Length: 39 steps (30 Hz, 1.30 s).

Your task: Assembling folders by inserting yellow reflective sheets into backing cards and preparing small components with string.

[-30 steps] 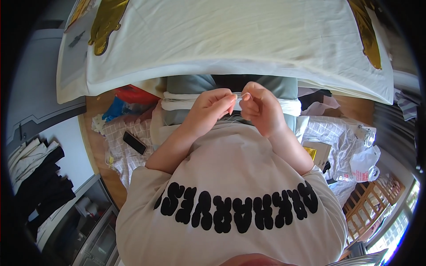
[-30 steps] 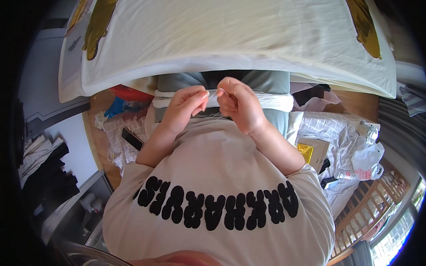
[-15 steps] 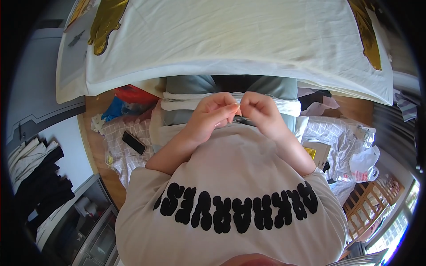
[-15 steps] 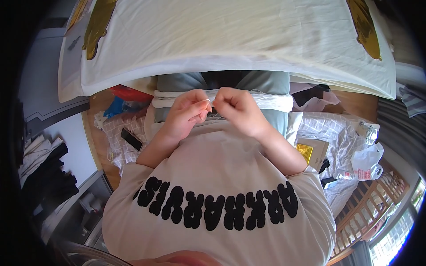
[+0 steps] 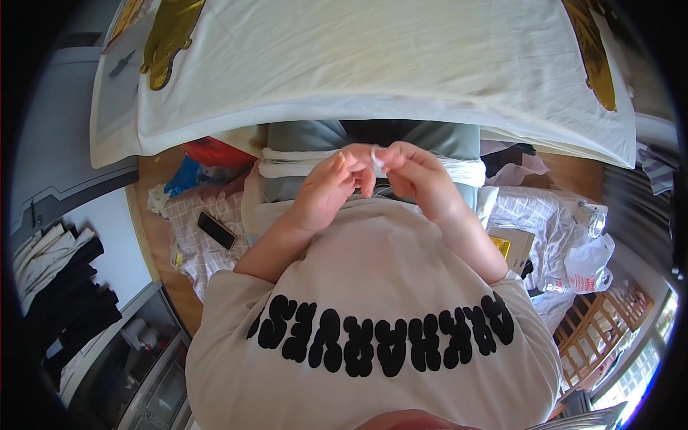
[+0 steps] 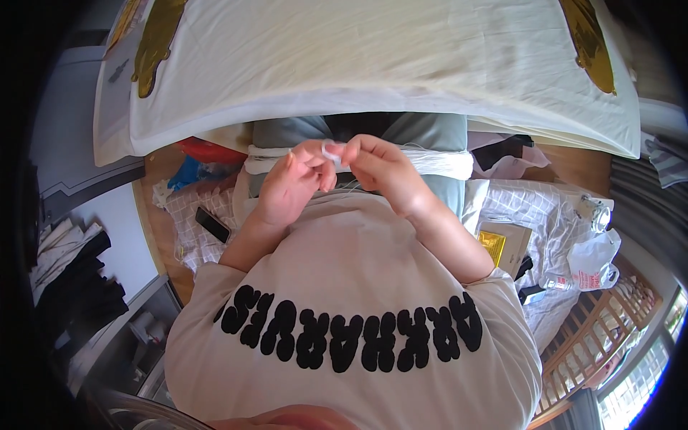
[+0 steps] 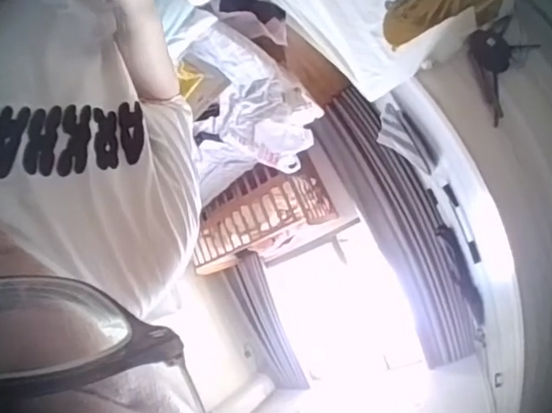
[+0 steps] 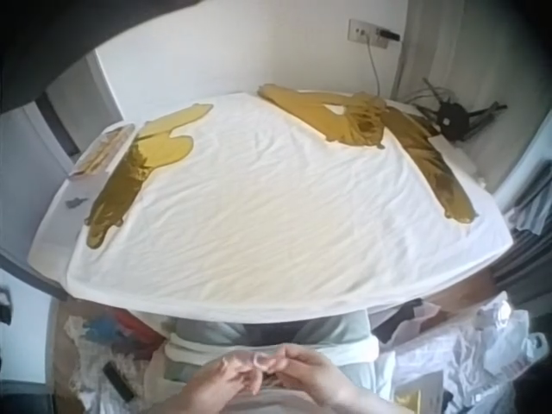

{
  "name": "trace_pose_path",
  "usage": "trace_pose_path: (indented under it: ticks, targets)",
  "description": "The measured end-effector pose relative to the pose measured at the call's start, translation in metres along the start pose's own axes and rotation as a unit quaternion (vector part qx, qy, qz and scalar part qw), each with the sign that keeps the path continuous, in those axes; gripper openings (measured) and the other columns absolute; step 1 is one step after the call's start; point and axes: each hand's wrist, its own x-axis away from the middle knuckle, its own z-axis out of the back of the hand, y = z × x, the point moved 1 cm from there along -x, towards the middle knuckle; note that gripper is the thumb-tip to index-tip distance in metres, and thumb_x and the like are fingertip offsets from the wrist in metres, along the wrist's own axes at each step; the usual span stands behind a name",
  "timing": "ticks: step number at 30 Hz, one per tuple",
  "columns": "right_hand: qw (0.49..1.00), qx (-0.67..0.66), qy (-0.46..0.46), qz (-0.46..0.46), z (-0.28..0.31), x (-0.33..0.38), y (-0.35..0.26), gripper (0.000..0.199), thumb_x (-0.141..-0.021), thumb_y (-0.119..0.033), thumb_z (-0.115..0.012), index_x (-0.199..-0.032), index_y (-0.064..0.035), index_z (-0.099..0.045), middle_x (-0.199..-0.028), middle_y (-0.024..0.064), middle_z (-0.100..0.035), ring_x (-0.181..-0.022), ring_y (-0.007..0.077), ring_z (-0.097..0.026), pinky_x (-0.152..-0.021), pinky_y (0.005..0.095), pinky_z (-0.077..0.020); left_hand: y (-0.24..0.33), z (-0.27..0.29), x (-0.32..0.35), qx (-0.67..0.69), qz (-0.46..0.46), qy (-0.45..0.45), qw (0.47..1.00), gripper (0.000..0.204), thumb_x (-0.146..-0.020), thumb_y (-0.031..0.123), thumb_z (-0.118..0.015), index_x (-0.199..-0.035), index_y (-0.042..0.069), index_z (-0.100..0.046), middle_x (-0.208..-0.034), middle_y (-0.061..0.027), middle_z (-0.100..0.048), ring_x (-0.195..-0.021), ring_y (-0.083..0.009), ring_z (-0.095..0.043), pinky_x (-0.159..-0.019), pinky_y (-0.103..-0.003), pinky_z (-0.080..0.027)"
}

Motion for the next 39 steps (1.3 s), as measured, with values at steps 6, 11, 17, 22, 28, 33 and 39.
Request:
trace_pose_path:
  ticks: [6,11,17,22,28,33,39]
  targets:
    - [0.998,0.034,0.014,0.047,-0.009,0.004,-0.001,0.019,-0.101,-0.023,-0.053,-0.092,-0.0082,-0.058,-0.064,-0.0067,-0.038,-0.055,0.0045,-0.027,-0.052,0.0216,-0.0203,0.01,0.013,-0.007,-0.473,-0.081,0.012,0.877,0.049,-0.106,0.042,-0.033,-0.117,0.002,-0.06,-0.105,-0.0089,-0.067,-0.078,-0.0149,-0.054,-0.077,-0.033,-0.044]
    - [0.999,-0.008,0.021,-0.023,-0.005,0.003,0.009,0.02,-0.102,-0.024,-0.051,-0.091,-0.0088,-0.057,-0.065,-0.0077,-0.036,-0.056,0.0039,-0.026,-0.052,0.0222,-0.0208,0.002,0.003,-0.002,-0.048,-0.03,0.051,0.997,0.038,-0.105,0.035,-0.042,-0.103,0.002,-0.061,-0.101,-0.0109,-0.067,-0.088,-0.0159,-0.059,-0.082,-0.032,-0.045]
    - [0.998,-0.069,-0.013,0.003,-0.002,0.005,0.005,0.02,-0.102,-0.025,-0.05,-0.091,-0.0096,-0.055,-0.068,-0.0069,-0.038,-0.058,0.0045,-0.028,-0.054,0.0223,-0.0226,0.011,0.014,-0.003,-0.58,-0.204,-0.002,0.788,0.061,-0.103,0.053,-0.035,-0.121,0.0,-0.058,-0.125,-0.0093,-0.064,-0.096,-0.0158,-0.055,-0.086,-0.031,-0.04]
    - [0.998,-0.05,0.001,-0.035,-0.004,0.003,-0.005,0.019,-0.103,-0.024,-0.049,-0.093,-0.0093,-0.055,-0.07,-0.005,-0.041,-0.059,0.0061,-0.031,-0.056,0.0226,-0.0247,0.004,-0.007,-0.001,0.04,-0.015,-0.039,0.998,0.069,-0.101,0.059,-0.031,-0.13,0.0,-0.049,-0.137,-0.012,-0.055,-0.086,-0.0167,-0.052,-0.082,-0.029,-0.036]
    - [0.996,-0.055,-0.067,-0.016,-0.006,0.006,-0.011,0.018,-0.102,-0.022,-0.05,-0.092,-0.0088,-0.054,-0.071,-0.0047,-0.042,-0.06,0.0056,-0.031,-0.056,0.0224,-0.0264,0.009,0.019,-0.008,-0.174,-0.08,-0.115,0.975,0.04,-0.101,0.04,-0.045,-0.101,0.002,-0.06,-0.108,-0.0072,-0.066,-0.076,-0.0135,-0.051,-0.071,-0.031,-0.037]
    - [1.0,0.023,0.009,0.007,-0.013,0.009,-0.009,0.02,-0.103,-0.023,-0.049,-0.089,-0.0088,-0.054,-0.07,-0.006,-0.042,-0.059,0.0045,-0.032,-0.054,0.0226,-0.0261,0.012,0.005,-0.009,-0.281,-0.123,0.091,0.948,0.017,-0.086,0.015,-0.065,-0.1,0.008,-0.07,-0.092,0.0002,-0.071,-0.076,-0.0188,-0.06,-0.069,-0.033,-0.037]
    - [0.998,0.062,0.026,0.019,-0.008,0.008,-0.008,0.018,-0.1,-0.021,-0.05,-0.087,-0.0088,-0.053,-0.069,-0.0049,-0.042,-0.059,0.0063,-0.032,-0.054,0.0238,-0.0261,0.017,0.002,-0.015,-0.602,-0.227,-0.002,0.766,0.024,-0.092,0.02,-0.056,-0.107,0.007,-0.069,-0.111,-0.0016,-0.072,-0.083,-0.0196,-0.061,-0.078,-0.035,-0.033]
